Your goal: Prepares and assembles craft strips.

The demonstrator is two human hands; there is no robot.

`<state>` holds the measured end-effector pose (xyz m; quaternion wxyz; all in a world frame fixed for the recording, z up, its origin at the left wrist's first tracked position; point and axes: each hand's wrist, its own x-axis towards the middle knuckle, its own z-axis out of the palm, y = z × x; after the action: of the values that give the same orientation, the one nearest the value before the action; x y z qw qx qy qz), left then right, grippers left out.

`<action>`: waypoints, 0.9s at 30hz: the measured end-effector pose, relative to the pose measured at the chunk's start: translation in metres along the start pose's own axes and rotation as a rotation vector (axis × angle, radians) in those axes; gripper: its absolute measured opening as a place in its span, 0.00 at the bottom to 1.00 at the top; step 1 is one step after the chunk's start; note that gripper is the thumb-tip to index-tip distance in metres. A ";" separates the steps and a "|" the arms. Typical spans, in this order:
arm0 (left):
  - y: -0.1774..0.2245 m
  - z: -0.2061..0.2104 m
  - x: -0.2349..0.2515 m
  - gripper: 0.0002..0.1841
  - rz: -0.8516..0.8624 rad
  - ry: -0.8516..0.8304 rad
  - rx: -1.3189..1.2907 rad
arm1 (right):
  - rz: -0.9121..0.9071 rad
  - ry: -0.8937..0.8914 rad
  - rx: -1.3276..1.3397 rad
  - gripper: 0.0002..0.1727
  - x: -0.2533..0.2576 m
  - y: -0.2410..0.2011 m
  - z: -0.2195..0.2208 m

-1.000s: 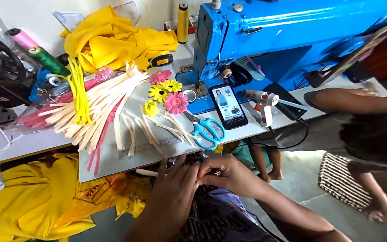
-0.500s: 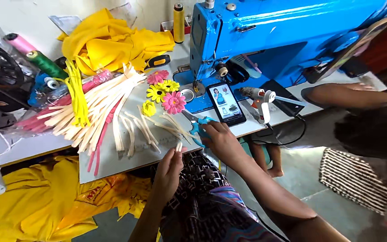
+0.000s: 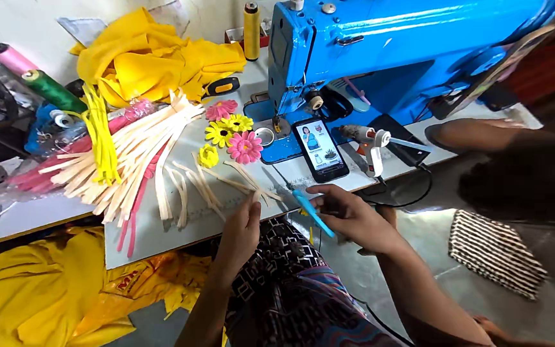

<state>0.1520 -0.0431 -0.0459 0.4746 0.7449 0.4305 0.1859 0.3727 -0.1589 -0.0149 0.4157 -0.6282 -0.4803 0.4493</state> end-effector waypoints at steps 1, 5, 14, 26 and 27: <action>-0.002 0.000 0.000 0.22 0.000 0.005 -0.051 | 0.010 -0.035 0.204 0.28 -0.006 0.002 0.001; -0.008 0.003 -0.005 0.16 0.047 0.002 -0.319 | 0.032 -0.339 0.999 0.23 -0.020 0.021 0.016; -0.011 0.003 -0.019 0.11 0.141 0.085 -0.496 | 0.062 -0.590 1.192 0.33 -0.030 0.026 0.049; -0.018 0.007 -0.024 0.14 0.276 0.236 -0.175 | 0.116 -0.600 1.208 0.42 -0.025 0.023 0.062; -0.018 0.007 -0.025 0.14 0.276 0.249 -0.161 | 0.117 -0.601 1.213 0.42 -0.025 0.022 0.062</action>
<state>0.1348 -0.0640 -0.0612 0.4455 0.7278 0.3634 0.3739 0.3143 -0.1818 -0.0474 0.5179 -0.1569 -0.2030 0.8160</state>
